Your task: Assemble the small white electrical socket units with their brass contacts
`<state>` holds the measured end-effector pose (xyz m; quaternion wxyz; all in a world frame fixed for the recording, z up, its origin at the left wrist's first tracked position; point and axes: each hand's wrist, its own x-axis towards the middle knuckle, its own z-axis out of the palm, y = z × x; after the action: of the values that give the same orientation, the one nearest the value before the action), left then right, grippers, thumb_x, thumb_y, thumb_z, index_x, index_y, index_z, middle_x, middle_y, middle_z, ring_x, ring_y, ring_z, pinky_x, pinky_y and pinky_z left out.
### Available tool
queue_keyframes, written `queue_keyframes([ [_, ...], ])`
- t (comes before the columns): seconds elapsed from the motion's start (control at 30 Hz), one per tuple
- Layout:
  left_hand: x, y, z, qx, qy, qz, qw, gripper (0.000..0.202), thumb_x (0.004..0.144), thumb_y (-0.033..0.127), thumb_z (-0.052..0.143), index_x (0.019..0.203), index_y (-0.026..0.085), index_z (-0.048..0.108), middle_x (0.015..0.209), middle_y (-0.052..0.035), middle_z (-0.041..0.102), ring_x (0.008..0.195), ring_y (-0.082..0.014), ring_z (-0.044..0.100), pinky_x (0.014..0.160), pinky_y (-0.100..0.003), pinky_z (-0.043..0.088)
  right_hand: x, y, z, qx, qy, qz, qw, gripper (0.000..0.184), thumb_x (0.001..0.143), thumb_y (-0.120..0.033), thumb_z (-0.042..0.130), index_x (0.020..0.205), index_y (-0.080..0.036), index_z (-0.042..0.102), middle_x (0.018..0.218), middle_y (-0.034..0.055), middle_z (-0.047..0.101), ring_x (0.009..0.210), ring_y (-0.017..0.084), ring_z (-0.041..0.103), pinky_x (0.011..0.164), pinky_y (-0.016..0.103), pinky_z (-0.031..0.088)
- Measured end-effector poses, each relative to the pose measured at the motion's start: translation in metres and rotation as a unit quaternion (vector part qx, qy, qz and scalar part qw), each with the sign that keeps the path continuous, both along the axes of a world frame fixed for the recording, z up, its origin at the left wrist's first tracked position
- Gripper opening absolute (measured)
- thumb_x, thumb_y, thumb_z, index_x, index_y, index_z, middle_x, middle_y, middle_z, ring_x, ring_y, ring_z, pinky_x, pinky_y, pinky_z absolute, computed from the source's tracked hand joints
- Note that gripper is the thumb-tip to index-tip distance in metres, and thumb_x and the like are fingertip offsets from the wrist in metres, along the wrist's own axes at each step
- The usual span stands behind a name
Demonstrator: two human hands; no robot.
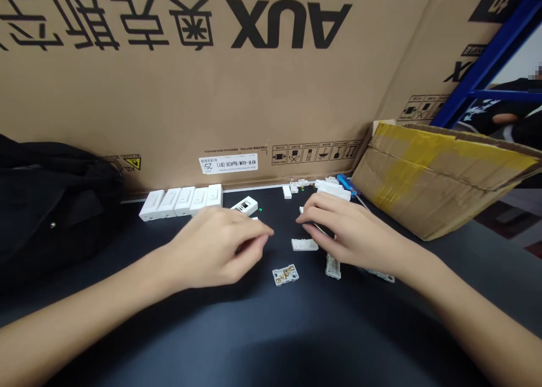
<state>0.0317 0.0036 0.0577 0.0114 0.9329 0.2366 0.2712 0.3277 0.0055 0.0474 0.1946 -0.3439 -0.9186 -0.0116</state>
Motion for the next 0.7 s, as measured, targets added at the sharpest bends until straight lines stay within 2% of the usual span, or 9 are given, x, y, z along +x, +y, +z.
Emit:
queue_keyframes([
  [0.13, 0.004, -0.001, -0.013, -0.043, 0.097, 0.021, 0.994, 0.031, 0.106, 0.021, 0.052, 0.111, 0.020, 0.083, 0.078, -0.0009, 0.080, 0.065, -0.0198, 0.076, 0.061, -0.032, 0.053, -0.004, -0.002, 0.006, -0.010, -0.020, -0.020, 1.000, 0.042, 0.116, -0.035, 0.043, 0.092, -0.017, 0.073, 0.088, 0.0054, 0.066, 0.082, 0.021, 0.062, 0.074, 0.037, 0.046],
  [0.27, 0.002, 0.000, -0.012, -0.047, 0.110, 0.030, 0.992, 0.032, 0.106, 0.022, 0.051, 0.111, 0.021, 0.083, 0.082, -0.0015, 0.081, 0.068, -0.0209, 0.077, 0.062, -0.033, 0.052, -0.007, -0.004, 0.005, -0.027, -0.032, -0.023, 0.999, 0.050, 0.118, -0.032, 0.034, 0.090, -0.016, 0.073, 0.084, 0.0049, 0.065, 0.077, 0.021, 0.061, 0.072, 0.037, 0.045],
  [0.4, -0.002, 0.001, -0.001, -0.036, 0.081, 0.034, 0.995, 0.032, 0.106, 0.022, 0.051, 0.104, 0.020, 0.083, 0.076, 0.0002, 0.077, 0.062, -0.0184, 0.073, 0.061, -0.032, 0.049, -0.003, -0.004, 0.001, -0.037, -0.019, -0.007, 0.999, 0.041, 0.116, -0.027, 0.038, 0.119, -0.013, 0.076, 0.097, 0.0079, 0.070, 0.088, 0.021, 0.064, 0.080, 0.036, 0.050],
  [0.47, -0.002, 0.000, 0.002, -0.033, 0.067, 0.033, 0.997, 0.031, 0.106, 0.021, 0.052, 0.103, 0.020, 0.083, 0.074, 0.0006, 0.076, 0.061, -0.0172, 0.071, 0.060, -0.031, 0.048, -0.003, -0.004, -0.001, -0.030, -0.017, 0.014, 0.999, 0.040, 0.110, -0.016, 0.043, 0.137, -0.013, 0.073, 0.099, 0.0078, 0.067, 0.089, 0.021, 0.062, 0.078, 0.035, 0.049],
  [0.53, 0.000, -0.001, 0.001, -0.030, 0.068, 0.028, 0.997, 0.031, 0.106, 0.021, 0.052, 0.104, 0.019, 0.083, 0.072, 0.0006, 0.075, 0.060, -0.0173, 0.070, 0.059, -0.031, 0.046, -0.005, -0.004, -0.004, -0.011, -0.028, 0.045, 0.999, 0.055, 0.103, -0.005, 0.043, 0.148, -0.021, 0.070, 0.093, 0.0055, 0.058, 0.084, 0.020, 0.055, 0.071, 0.032, 0.045],
  [0.63, 0.003, -0.002, -0.002, -0.011, 0.101, 0.022, 0.995, 0.032, 0.106, 0.021, 0.051, 0.105, 0.018, 0.083, 0.069, 0.0002, 0.072, 0.058, -0.0194, 0.069, 0.055, -0.033, 0.042, -0.008, -0.003, -0.008, 0.021, -0.052, 0.069, 0.996, 0.077, 0.094, 0.003, 0.046, 0.156, -0.038, 0.065, 0.090, 0.0024, 0.045, 0.077, 0.019, 0.044, 0.065, 0.029, 0.036],
  [0.7, 0.003, -0.002, -0.002, 0.015, 0.110, 0.022, 0.994, 0.032, 0.107, 0.019, 0.050, 0.107, 0.017, 0.082, 0.068, -0.0001, 0.071, 0.056, -0.0198, 0.068, 0.054, -0.033, 0.041, -0.008, -0.003, -0.009, 0.025, -0.047, 0.056, 0.997, 0.092, 0.087, 0.008, 0.048, 0.163, -0.044, 0.055, 0.096, 0.0024, 0.042, 0.080, 0.018, 0.043, 0.067, 0.028, 0.038],
])
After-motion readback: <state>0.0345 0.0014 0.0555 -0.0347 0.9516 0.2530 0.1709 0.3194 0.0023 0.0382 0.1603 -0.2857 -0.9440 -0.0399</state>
